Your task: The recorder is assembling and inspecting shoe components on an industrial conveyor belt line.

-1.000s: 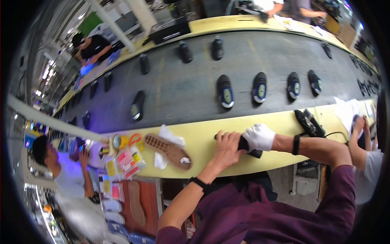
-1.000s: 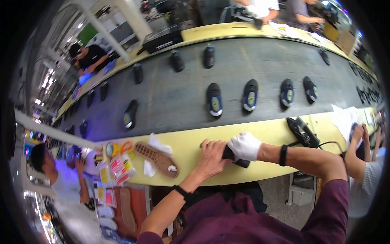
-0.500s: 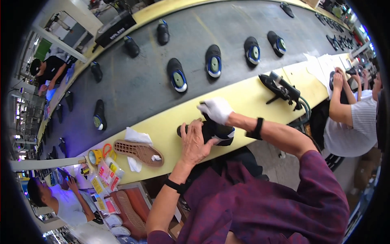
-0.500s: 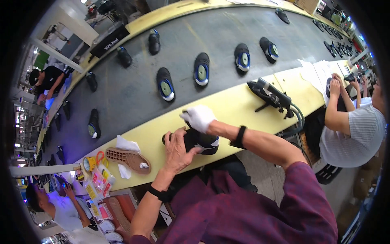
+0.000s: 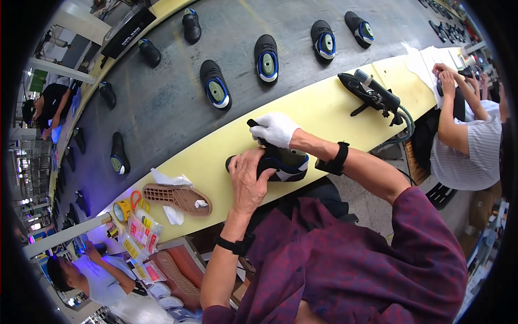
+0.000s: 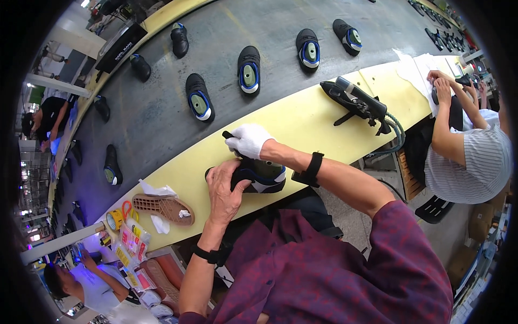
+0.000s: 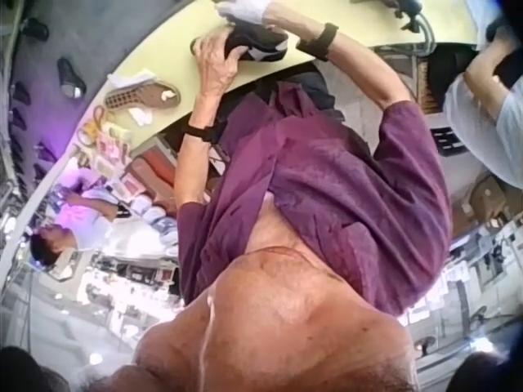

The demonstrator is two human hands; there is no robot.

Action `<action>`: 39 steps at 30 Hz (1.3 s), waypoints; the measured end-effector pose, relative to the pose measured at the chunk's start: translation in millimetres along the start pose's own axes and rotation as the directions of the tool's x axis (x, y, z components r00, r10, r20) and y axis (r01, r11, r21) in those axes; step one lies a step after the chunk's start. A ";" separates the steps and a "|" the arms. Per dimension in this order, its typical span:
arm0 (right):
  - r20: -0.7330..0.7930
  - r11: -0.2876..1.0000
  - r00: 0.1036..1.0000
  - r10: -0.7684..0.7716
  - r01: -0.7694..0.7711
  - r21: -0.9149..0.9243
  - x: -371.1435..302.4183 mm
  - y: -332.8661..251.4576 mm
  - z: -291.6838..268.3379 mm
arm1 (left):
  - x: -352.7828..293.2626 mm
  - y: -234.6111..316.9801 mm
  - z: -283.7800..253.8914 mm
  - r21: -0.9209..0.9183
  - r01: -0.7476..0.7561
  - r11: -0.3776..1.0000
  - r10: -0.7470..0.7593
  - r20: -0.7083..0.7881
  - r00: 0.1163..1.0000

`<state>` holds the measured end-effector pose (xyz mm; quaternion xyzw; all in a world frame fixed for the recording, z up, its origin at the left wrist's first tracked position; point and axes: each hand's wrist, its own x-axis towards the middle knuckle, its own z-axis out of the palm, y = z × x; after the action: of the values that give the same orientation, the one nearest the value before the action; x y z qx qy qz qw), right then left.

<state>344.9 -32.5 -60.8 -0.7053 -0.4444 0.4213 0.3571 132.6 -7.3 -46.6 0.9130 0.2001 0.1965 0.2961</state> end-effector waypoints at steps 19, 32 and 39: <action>-0.067 0.716 0.765 -0.640 0.563 -0.412 -27.1 -7.0 3.5 | 28.6 -1.3 -4.1 0.008 0.135 0.991 -0.136 0.062 0.989; 0.059 0.623 0.747 -0.662 0.592 -0.512 -62.7 12.4 -19.0 | 57.1 -14.3 -2.5 0.001 0.212 0.977 -0.207 0.234 0.950; 0.191 0.558 0.684 -0.704 0.699 -0.447 -66.9 30.0 -31.2 | 71.7 -11.5 -6.3 0.064 0.219 0.974 -0.225 0.418 0.880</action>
<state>366.4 -109.2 -56.5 -0.5377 -0.7765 0.1147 0.3078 187.2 38.7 -31.7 0.9070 0.2359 -0.0425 0.3462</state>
